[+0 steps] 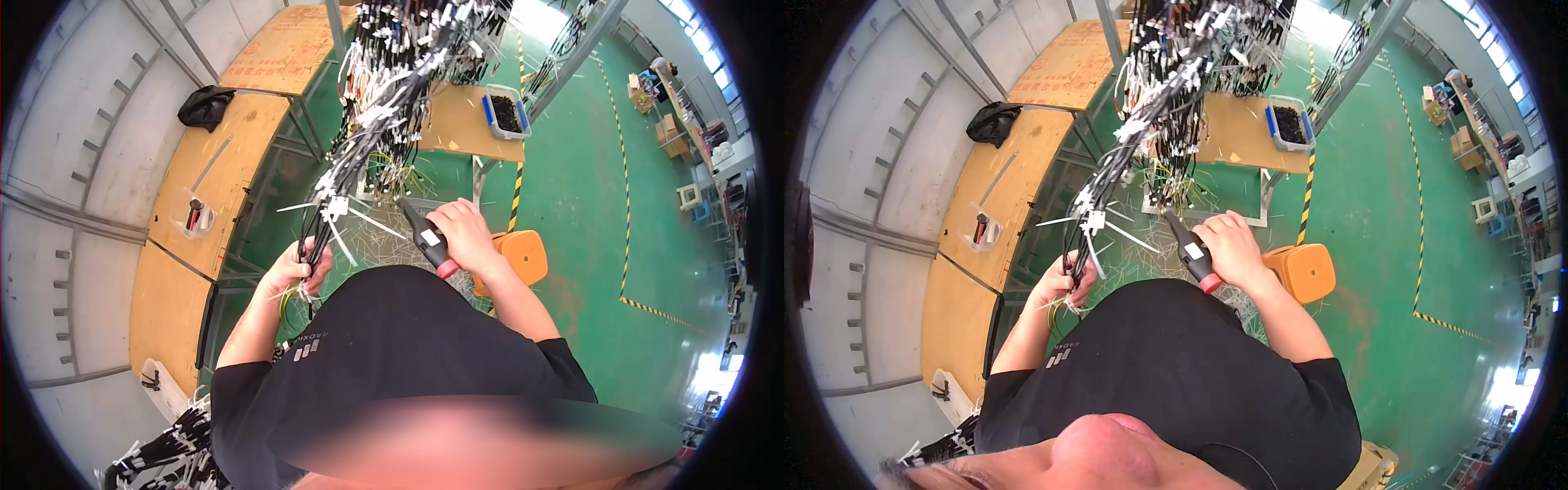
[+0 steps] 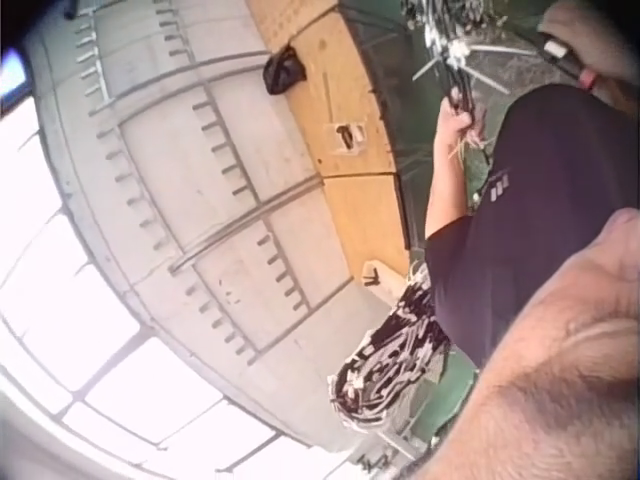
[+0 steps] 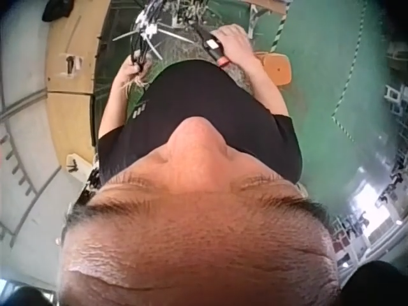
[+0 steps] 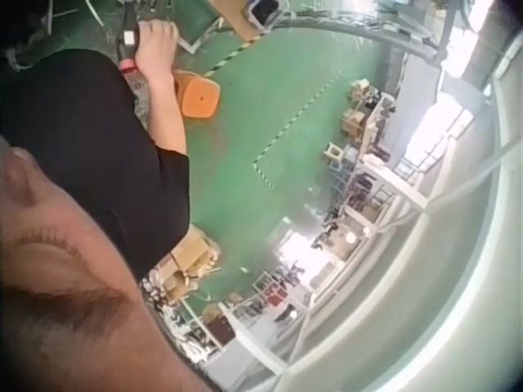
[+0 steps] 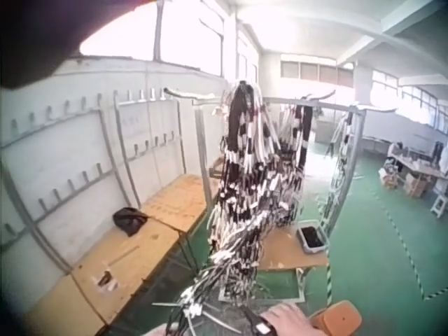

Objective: Bundling and securing wire harnesses using zip ties and a cable tie gun.

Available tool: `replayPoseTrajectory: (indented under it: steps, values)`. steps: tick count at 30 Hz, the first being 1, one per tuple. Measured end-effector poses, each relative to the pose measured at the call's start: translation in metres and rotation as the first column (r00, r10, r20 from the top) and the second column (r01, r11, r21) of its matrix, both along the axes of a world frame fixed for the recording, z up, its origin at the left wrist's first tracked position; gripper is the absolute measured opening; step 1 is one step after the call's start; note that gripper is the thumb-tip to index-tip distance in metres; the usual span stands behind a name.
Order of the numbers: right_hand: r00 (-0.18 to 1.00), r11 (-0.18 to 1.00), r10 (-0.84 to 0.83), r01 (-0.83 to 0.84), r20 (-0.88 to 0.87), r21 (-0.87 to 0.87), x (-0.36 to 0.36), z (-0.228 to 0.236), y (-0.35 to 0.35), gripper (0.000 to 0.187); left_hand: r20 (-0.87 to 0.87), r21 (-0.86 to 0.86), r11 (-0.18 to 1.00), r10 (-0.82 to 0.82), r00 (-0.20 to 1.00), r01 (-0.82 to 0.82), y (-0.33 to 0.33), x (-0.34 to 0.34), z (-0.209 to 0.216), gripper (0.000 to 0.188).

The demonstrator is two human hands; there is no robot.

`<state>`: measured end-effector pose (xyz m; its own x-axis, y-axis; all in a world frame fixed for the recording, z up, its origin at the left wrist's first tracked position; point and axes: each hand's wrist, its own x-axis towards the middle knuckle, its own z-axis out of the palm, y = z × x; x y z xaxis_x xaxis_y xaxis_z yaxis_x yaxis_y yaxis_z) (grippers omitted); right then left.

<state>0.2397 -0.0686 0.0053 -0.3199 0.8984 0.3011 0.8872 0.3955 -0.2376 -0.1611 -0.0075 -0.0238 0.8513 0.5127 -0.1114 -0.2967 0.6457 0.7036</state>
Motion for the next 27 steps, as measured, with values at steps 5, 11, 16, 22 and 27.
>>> replayPoseTrajectory:
  steps: [5, 11, 16, 22, 27]
  values:
    - [0.921, 0.936, 0.051, -0.179, -0.386, -0.304, 0.017, -0.052, 0.004, 0.034, -0.079, -0.018, 0.997, 0.072, 0.994, -0.074, -0.021, 0.022, 0.007, 0.055]
    - [0.806, 0.896, 0.015, -0.274, -0.592, -0.35, 0.049, -0.086, -0.016, 0.042, -0.245, 0.004, 0.985, 0.171, 0.954, -0.175, -0.058, 0.069, -0.034, 0.051]
    - [0.162, 0.664, -0.513, -0.548, -0.843, -0.509, 0.076, -0.124, -0.047, 0.041, -0.232, -0.161, 0.959, 0.194, 0.953, -0.234, -0.073, 0.084, -0.022, 0.061]
    - [0.415, 0.745, -0.177, -0.536, -0.892, -0.397, 0.092, -0.096, -0.046, 0.054, 0.03, -0.085, 0.983, 0.165, 0.986, -0.162, -0.084, 0.099, 0.004, 0.059]
    - [0.518, 0.758, 0.196, -0.619, -0.832, -0.207, 0.071, -0.065, -0.031, 0.055, -0.112, -0.04, 0.965, 0.254, 0.961, -0.26, -0.098, 0.126, 0.014, 0.072]
